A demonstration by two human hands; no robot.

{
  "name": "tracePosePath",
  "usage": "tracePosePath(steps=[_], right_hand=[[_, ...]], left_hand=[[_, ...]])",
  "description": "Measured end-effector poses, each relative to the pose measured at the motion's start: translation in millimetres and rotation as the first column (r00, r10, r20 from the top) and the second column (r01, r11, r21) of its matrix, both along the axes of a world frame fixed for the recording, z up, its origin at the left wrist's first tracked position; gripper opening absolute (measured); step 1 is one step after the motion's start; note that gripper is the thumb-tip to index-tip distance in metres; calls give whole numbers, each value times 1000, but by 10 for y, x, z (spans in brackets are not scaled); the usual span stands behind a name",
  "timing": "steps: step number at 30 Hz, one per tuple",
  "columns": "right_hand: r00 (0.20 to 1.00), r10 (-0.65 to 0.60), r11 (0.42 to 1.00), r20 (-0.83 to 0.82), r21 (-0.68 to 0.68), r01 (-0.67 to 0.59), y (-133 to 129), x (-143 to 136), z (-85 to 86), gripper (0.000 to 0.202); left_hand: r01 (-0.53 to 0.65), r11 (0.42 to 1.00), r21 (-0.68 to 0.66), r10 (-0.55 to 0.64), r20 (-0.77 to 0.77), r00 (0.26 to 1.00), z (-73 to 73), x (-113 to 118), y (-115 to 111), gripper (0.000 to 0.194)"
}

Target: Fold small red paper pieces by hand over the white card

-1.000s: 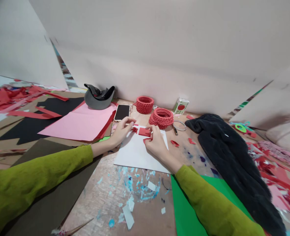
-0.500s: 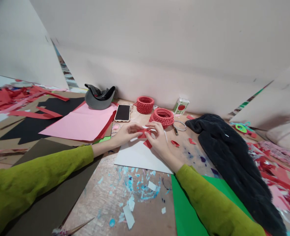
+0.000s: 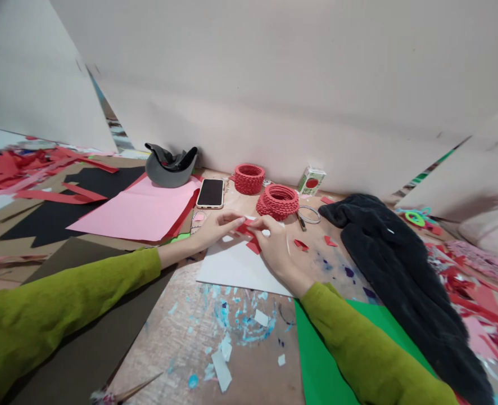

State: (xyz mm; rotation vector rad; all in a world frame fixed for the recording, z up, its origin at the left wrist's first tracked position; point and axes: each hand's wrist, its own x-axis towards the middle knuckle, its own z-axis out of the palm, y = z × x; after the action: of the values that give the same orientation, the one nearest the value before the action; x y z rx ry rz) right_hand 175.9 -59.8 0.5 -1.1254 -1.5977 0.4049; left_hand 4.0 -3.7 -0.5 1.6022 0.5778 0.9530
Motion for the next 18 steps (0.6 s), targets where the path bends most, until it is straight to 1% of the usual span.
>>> tracePosePath(steps=[2,4,7,11,14,18], right_hand=[[998,8,1000,61,4,-8,-26,-16,37,5],[997,28,999,77,-24,-27,-43,-29,69,9],[998,17,998,63,-60,-13,-45,-34,83,19],[997,-11,994,73,-106,19,-2,-13,41,27],[1000,23,989,11,-146,-21,38,10,6,26],[998,33,988,-51,-152,-40,55,27,3,25]], left_hand=[[-45,999,12,45,4,999,2,-5,8,38],[-68,997,24,68,13,998,-2,-8,20,36],[-54,998,29,53,37,998,-18,-8,38,35],[-24,1000,14,24,50,998,-35,-9,49,32],[-12,1000,-23,13,58,998,-39,-13,51,33],[-7,997,-79,11,43,999,-53,-14,67,33]])
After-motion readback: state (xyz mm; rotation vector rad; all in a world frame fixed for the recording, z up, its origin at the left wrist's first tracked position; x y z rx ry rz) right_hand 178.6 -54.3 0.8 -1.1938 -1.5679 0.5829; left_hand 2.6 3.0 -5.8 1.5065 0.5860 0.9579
